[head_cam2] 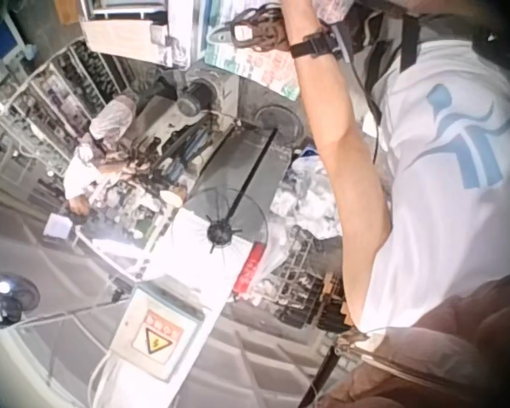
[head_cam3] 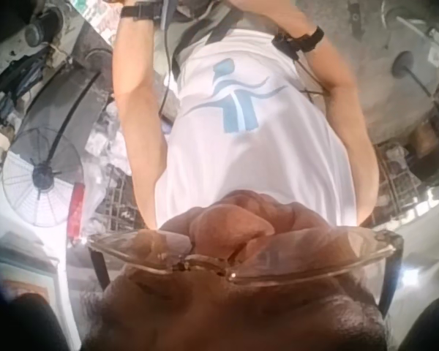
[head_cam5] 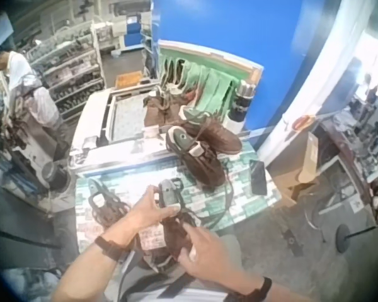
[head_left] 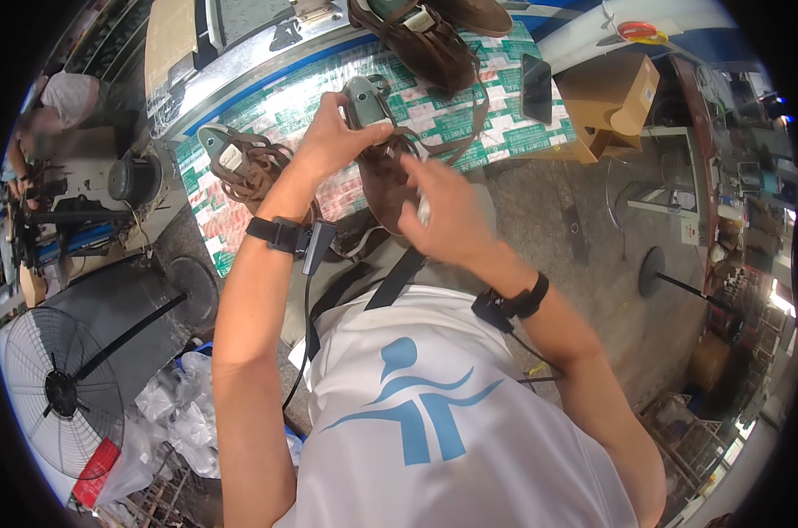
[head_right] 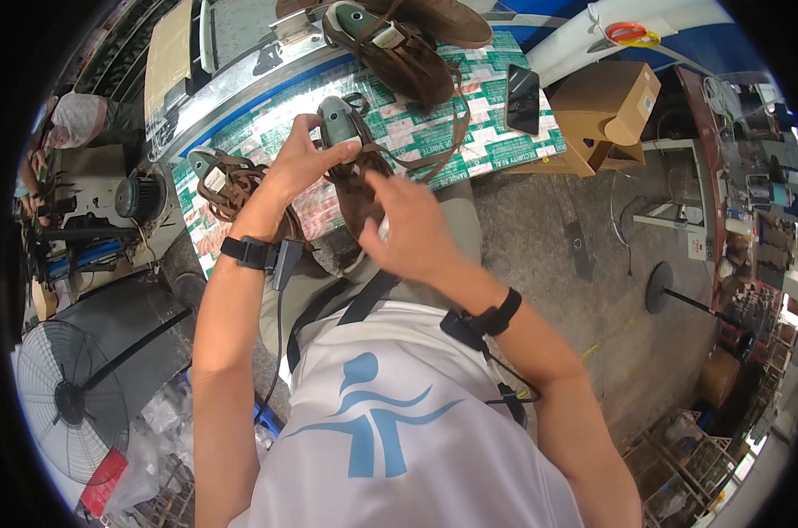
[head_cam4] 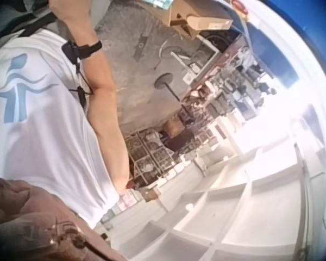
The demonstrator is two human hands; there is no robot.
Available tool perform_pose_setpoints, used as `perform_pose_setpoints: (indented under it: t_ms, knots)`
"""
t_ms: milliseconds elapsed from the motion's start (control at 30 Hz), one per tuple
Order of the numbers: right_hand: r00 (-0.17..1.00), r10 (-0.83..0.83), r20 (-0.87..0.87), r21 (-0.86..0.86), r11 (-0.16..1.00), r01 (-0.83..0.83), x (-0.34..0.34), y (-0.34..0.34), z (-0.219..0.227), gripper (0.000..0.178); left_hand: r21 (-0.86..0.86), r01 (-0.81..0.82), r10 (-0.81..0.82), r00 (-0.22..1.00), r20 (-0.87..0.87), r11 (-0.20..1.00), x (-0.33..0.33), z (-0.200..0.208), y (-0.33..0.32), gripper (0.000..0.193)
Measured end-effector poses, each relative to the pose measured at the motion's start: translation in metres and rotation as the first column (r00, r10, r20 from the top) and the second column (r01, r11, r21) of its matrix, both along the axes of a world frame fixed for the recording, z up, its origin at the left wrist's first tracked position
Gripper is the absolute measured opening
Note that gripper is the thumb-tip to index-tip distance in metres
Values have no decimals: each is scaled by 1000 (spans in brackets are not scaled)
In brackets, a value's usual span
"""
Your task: The recorder is performing assembly and finishing tasks on a pair of brown shoes, including inserting lasts, lacing, and wiping the surfaces.
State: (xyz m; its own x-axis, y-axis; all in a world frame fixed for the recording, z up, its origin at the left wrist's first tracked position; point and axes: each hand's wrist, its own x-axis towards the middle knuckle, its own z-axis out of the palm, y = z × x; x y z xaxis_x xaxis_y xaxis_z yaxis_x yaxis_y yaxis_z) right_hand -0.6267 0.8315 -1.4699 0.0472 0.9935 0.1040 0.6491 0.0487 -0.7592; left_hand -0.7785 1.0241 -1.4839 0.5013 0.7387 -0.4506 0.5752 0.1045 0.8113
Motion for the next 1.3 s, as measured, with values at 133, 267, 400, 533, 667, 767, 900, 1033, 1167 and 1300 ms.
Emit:
perform_pose_setpoints:
  t_ms: [133,267,400,533,667,767,900,1033,1167,1300]
  knots:
    - [985,0,171,178,983,-31,14,21,-9,65,266,-80,68,996,55,961,0,-19,-1,96]
    - [957,94,274,78,990,-120,26,-16,0,70,321,-73,64,997,37,944,-6,-26,0,98]
    - [973,86,213,13,996,-91,28,-65,4,70,214,-90,72,993,92,973,-2,-25,3,97]
    - [990,-4,142,63,998,-4,14,-33,-5,69,249,-111,96,993,74,962,-1,-23,-3,93]
    - [976,-64,210,131,991,37,21,7,-28,68,127,-127,115,989,98,984,4,-11,-6,90]
    - [971,15,240,49,998,-28,29,-16,-27,68,296,-132,115,991,75,946,-4,-25,-12,88]
    - [994,37,106,-99,995,-27,38,-45,-23,68,315,-161,143,986,81,935,0,-29,-13,86]
    - [998,-60,33,72,996,57,23,-12,-25,69,274,-133,124,991,50,952,0,-22,-8,86]
    - [993,-27,119,65,998,20,24,2,-26,68,264,-169,141,983,121,950,-2,-41,-10,85]
    - [985,-29,169,58,998,19,29,-8,-32,67,246,-192,176,980,88,950,1,-28,-17,83]
